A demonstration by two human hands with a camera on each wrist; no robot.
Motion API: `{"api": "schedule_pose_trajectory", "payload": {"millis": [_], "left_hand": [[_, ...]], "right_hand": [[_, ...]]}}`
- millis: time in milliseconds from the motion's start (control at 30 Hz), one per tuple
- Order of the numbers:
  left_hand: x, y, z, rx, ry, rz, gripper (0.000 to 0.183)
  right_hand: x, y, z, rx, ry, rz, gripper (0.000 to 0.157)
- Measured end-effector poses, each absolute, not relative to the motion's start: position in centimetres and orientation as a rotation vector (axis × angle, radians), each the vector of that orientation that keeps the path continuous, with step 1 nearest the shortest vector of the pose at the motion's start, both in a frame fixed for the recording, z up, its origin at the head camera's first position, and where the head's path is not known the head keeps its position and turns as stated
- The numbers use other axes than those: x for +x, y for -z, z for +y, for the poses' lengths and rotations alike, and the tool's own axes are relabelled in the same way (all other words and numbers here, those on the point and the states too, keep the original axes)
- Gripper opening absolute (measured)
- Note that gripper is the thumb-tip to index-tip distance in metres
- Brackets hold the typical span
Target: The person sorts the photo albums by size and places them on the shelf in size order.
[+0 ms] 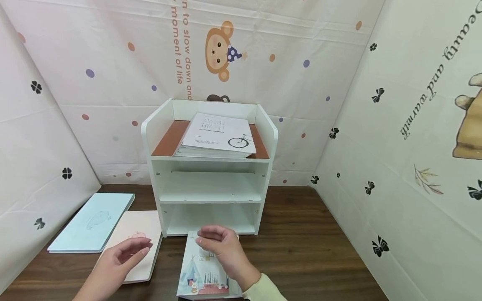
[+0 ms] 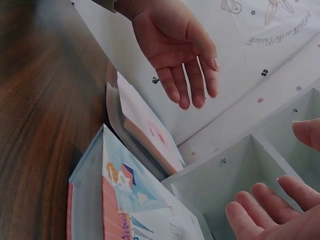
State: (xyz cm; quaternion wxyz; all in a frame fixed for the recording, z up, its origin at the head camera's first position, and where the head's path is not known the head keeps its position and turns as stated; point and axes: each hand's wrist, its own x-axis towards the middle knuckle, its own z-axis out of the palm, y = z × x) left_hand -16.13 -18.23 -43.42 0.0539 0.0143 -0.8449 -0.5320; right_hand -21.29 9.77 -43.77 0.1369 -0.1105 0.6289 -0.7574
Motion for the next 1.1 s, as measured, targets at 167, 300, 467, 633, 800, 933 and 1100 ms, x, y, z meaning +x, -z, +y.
{"api": "schedule_pose_trajectory", "payload": {"millis": [167, 300, 467, 633, 800, 933, 1100], "left_hand": [[-16.1, 43.6, -18.6, 0.082, 1.591, -2.605, 0.033], [-16.1, 43.8, -18.7, 0.090, 1.588, -2.611, 0.035], [-16.2, 44.2, -18.7, 0.093, 1.584, -2.619, 0.034], [-16.3, 44.3, -18.8, 0.145, 1.575, -2.652, 0.036], [-16.4, 44.5, -19.0, 0.190, 1.566, -2.676, 0.037], [-16.2, 44.6, -19.4, 0.215, 1.555, -2.675, 0.037], [-15.9, 44.7, -20.0, 0.220, 1.571, -2.648, 0.037]], "right_hand": [[-21.1, 44.0, 9.6, -0.317, 2.203, 1.783, 0.046], [-21.0, 44.2, 9.5, -0.317, 2.205, 1.767, 0.044], [-21.0, 44.4, 9.3, -0.298, 2.205, 1.753, 0.044], [-20.9, 44.6, 9.0, -0.296, 2.209, 1.731, 0.044], [-21.0, 44.9, 8.7, -0.290, 2.212, 1.723, 0.043], [-21.0, 45.1, 8.6, -0.271, 2.218, 1.701, 0.042], [-21.0, 45.4, 8.3, -0.263, 2.226, 1.673, 0.043]]}}
